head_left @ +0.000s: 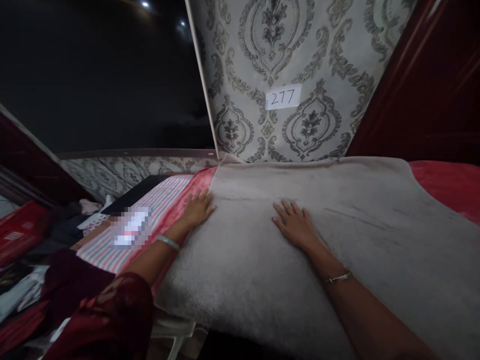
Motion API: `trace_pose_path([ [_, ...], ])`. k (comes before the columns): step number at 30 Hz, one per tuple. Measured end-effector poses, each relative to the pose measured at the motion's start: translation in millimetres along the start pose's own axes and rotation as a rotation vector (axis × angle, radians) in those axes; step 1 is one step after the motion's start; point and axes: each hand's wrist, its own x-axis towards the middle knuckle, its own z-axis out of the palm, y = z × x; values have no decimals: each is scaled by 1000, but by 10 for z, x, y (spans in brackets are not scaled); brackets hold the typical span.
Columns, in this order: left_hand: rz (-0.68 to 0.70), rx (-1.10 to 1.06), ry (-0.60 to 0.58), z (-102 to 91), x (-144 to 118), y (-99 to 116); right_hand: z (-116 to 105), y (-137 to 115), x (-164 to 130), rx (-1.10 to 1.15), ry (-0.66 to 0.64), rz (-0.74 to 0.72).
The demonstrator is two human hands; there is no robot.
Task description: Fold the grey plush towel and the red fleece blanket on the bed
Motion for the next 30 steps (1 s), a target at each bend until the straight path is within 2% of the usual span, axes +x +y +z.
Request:
trace_pose_path([
  [2, 184, -42, 5, 102, -271, 116, 16, 9, -4, -5, 13, -1],
  [4, 272, -92, -16, 200, -477, 154, 28, 20, -10, -18, 28, -8],
  [7, 161, -112, -33, 259, -646, 39, 33, 36, -28, -32, 59, -29],
  [10, 67, -105, -55, 227, -752, -132, 34, 52, -54, -30, 87, -41],
  [13, -4, -149, -67, 183, -911, -194, 37, 61, -73, -25, 101, -47],
  [18, -69, -311, 67, 144, -1270, -117, 14, 50, -65, -37, 71, -36],
  [22, -252, -408, 47, 60, -1491, -13, -38, -26, -135, -43, -55, -4],
  [27, -399, -203, -43, -44, -1618, 176, -62, -138, -475, -31, -124, -85],
  [30, -449, -110, -84, -62, -1661, 193, -63, -85, -711, -15, -137, -145],
])
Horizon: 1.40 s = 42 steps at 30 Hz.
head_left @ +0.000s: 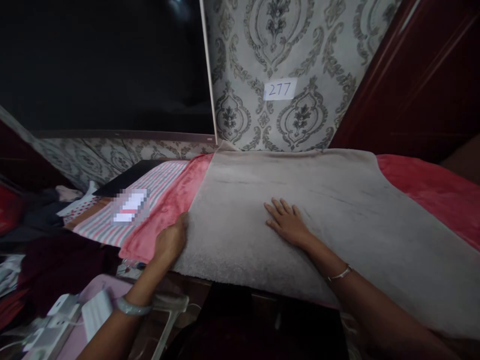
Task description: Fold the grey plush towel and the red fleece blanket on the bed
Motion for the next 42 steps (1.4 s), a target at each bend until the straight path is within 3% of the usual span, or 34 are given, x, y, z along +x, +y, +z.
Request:
trace_pose_path([
  [3, -39, 27, 18, -6, 10, -107, 14, 108, -211, 31, -2, -38],
  [5, -16, 18, 89, -18, 53, -164, 3, 173, -323, 50, -4, -59],
  [7, 69, 0, 183, -41, 132, -128, -31, 207, -395, 67, -23, -72],
  [9, 208, -26, 225, -70, 231, 58, -91, 233, -416, 80, -36, -74],
  [11, 421, -94, 178, -90, 313, 408, -172, 300, -397, 83, -15, -49],
  [13, 695, -189, 52, -86, 337, 885, -256, 445, -374, 71, 26, 27],
  [17, 1198, -236, -172, 21, 208, 1950, -307, 880, -427, 11, 119, 345],
  [19, 1330, -199, -204, 111, 135, 2398, -246, 1055, -502, -26, 148, 502],
  [21, 1382, -158, -197, 203, 139, 2710, -157, 1152, -576, -64, 172, 580],
  [23, 1360, -131, -153, 271, 264, 2848, -79, 1184, -622, -84, 199, 587],
  [25, 1247, -103, -90, 299, 506, 2810, -31, 1188, -633, -81, 212, 582],
  [30, 619, -32, 67, 198, 1206, 2297, 3, 1215, -604, -60, 221, 572],
  [33, 411, -31, 120, 133, 1352, 2078, 1, 1226, -603, -50, 223, 572],
  [40, 439, -88, 223, 94, 1249, 2057, -189, 1095, -573, 24, 144, 613],
  [42, 488, -119, 269, 91, 1260, 2077, -257, 964, -543, 51, 116, 534],
])
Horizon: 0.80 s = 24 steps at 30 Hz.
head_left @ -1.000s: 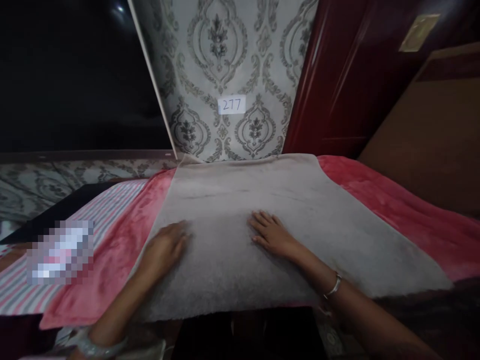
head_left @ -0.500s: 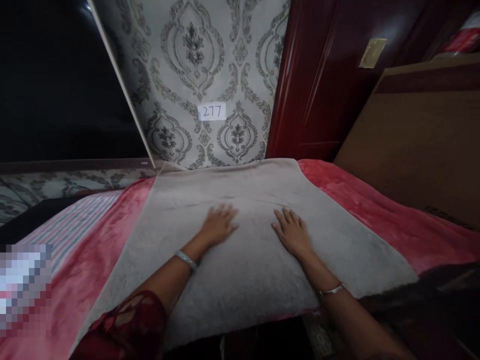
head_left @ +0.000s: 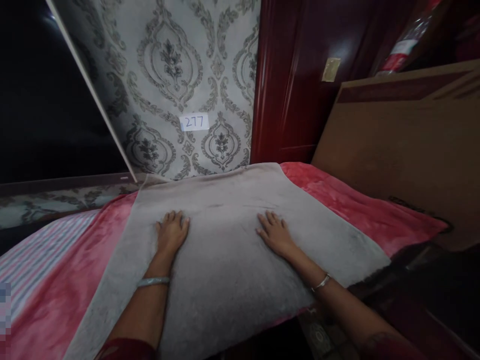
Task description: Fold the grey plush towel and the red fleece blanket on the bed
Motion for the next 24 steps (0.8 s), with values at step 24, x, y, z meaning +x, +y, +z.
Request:
trace_pose_path([
  [24, 264, 76, -223, 197, 204, 50, -318, 1955, 119, -93, 127, 512],
])
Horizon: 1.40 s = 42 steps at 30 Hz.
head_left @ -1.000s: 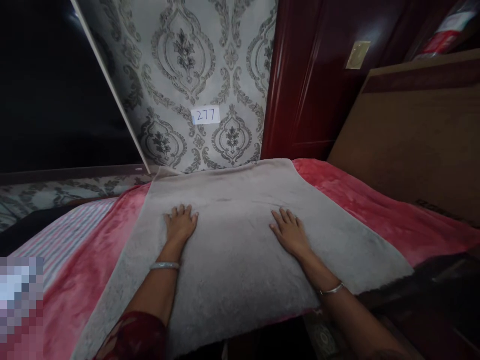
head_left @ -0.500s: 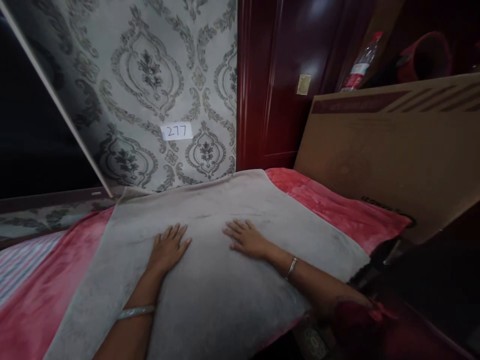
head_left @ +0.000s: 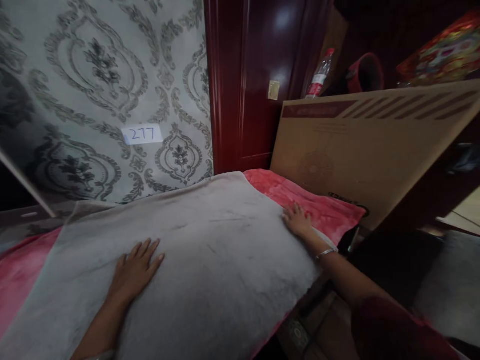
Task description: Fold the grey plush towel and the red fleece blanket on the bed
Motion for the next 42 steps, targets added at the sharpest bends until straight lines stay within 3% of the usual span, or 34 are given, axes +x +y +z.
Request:
trace_pose_path([
  [2, 1, 6, -12, -12, 14, -1, 67, -200, -262, 31, -16, -205],
  [4, 2, 29, -23, -28, 27, 4, 142, -331, -515, 79, -105, -508],
  [6, 5, 59, -25, -41, 43, 12, 182, -296, -676, 102, -135, -628],
  [7, 3, 72, -25, -46, 51, 15, 180, -207, -709, 90, -126, -582],
  [12, -7, 105, -57, -58, 64, 36, 25, 533, -578, -14, -49, -38],
  [15, -3, 101, -51, -69, 63, 47, -27, 676, -551, -33, 13, 113],
  [17, -3, 98, -43, -79, 62, 53, 7, 567, -631, -26, 77, 79],
  [21, -6, 128, -32, -105, 41, 70, 152, 297, -873, 67, 28, -338],
  [22, -2, 143, -27, -113, 31, 75, 178, 295, -912, 85, 3, -376],
  [29, 3, 175, 8, -136, -11, 88, 154, 872, -875, 206, 109, 79],
  [36, 34, 148, 101, -117, 7, 99, 220, 1121, -852, 351, 212, 289],
  [42, 43, 90, 127, -145, -25, 116, 322, 1250, -803, 495, 224, 374],
])
